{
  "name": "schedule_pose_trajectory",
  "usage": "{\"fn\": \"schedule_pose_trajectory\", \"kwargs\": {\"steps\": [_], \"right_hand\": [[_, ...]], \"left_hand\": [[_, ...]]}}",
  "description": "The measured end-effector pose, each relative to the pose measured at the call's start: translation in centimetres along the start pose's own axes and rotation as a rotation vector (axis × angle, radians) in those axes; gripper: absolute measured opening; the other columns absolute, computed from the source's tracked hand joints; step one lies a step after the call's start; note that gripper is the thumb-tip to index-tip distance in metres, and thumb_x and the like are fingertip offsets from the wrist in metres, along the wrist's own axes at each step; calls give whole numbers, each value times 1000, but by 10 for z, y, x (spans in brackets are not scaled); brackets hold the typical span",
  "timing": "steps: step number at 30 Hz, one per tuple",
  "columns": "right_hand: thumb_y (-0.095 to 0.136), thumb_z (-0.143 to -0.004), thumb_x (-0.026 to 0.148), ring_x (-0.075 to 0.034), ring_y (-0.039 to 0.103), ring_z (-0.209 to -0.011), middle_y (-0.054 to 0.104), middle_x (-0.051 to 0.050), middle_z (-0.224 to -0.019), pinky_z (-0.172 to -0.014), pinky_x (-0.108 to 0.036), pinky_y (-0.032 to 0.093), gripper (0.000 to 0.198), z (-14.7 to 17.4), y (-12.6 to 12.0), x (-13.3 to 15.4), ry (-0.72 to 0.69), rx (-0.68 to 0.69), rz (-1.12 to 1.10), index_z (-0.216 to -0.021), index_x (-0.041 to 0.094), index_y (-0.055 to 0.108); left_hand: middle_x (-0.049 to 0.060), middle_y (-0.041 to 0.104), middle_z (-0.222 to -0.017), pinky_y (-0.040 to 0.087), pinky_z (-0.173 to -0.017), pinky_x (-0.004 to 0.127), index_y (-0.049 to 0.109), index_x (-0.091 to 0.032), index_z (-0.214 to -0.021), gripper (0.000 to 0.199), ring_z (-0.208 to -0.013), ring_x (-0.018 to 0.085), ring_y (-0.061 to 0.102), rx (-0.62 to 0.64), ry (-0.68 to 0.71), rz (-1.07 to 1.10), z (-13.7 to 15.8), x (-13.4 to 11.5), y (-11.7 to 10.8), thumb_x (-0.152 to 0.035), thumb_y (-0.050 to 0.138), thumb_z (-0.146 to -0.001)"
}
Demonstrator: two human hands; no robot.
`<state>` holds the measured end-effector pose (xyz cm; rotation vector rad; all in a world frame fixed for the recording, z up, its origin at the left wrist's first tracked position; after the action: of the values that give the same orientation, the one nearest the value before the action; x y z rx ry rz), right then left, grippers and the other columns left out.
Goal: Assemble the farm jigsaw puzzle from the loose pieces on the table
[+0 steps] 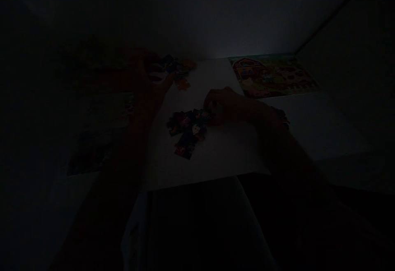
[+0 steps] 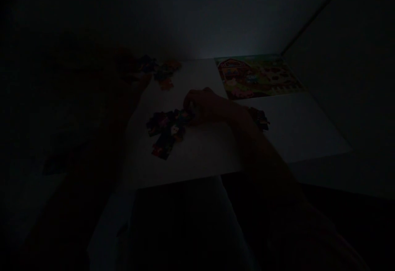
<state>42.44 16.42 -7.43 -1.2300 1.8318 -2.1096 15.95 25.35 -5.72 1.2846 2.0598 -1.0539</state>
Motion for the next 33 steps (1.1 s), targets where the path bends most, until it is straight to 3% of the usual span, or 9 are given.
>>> {"fn": "schedule_pose_trajectory", "kwargs": {"steps": [5, 9, 14, 17, 22, 26, 30, 33], "right_hand": [[95, -88, 63, -34, 76, -101, 84, -9, -124, -95, -53, 60, 52, -2, -15, -22, 89, -170, -4, -127, 30, 81], [94, -90, 68, -41, 76, -112, 85, -12, -126, -105, -59, 56, 55, -6, -17, -38, 122, -253, 93, -130, 31, 84], [85, -99, 70, -44, 69, -136, 77, -15, -150, -119, -63, 45, 63, -21, 8, 4, -33, -241, 16, -148, 31, 79], [88, -94, 73, -47, 62, -147, 72, -15, -160, -124, -65, 39, 71, -29, 30, 28, -82, -167, -2, -152, 34, 78], [90, -94, 65, -46, 64, -146, 73, -15, -157, -125, -65, 38, 63, -32, 42, 35, -79, -107, -19, -146, 32, 80], [87, -95, 64, -48, 62, -147, 71, -18, -162, -124, -66, 38, 81, -34, 42, 38, -81, -127, -6, -165, 29, 68], [84, -98, 63, -44, 63, -142, 74, -13, -157, -121, -62, 40, 60, -38, 47, 48, -124, -98, 11, -150, 34, 79], [87, -95, 65, -44, 66, -139, 76, -12, -150, -122, -63, 38, 56, -37, 36, 49, -128, -155, 13, -140, 32, 81]], "left_hand": [[8, 75, -140, 70, -88, 44, 64, -35, -139, 64, -116, 27, 79, 14, -25, -59, -1, 3, -1, -28, 100, -87], [7, 76, -141, 71, -90, 48, 63, -42, -141, 68, -119, 32, 78, 25, -56, -61, -1, 7, 1, -41, 100, -85], [6, 77, -143, 70, -89, 48, 66, -43, -139, 59, -120, 32, 77, 38, -39, -90, 2, 6, 5, -44, 94, -88], [6, 79, -134, 70, -90, 45, 68, -41, -136, 51, -118, 30, 78, 31, -42, -137, 3, 6, 6, -43, 93, -91], [7, 75, -147, 69, -86, 41, 68, -40, -135, 51, -112, 26, 77, 21, -19, -137, 3, 2, 6, -37, 95, -91], [8, 74, -145, 66, -89, 38, 65, -33, -135, 54, -114, 23, 74, 32, -35, -152, 4, 1, 8, -44, 97, -93], [7, 75, -136, 65, -89, 38, 63, -31, -134, 58, -113, 22, 72, 39, -69, -155, 4, 2, 9, -48, 99, -93], [7, 74, -141, 65, -88, 38, 60, -34, -142, 62, -112, 22, 72, 46, -72, -144, 3, 3, 8, -41, 99, -93]]}}
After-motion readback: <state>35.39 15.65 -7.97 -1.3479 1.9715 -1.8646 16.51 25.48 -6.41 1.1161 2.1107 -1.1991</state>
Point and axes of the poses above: each hand's wrist, its own z-axis away from the middle knuckle, its own y-axis out of the palm, x = y × z, the point moved 7 cm from there along -z, towards the middle knuckle
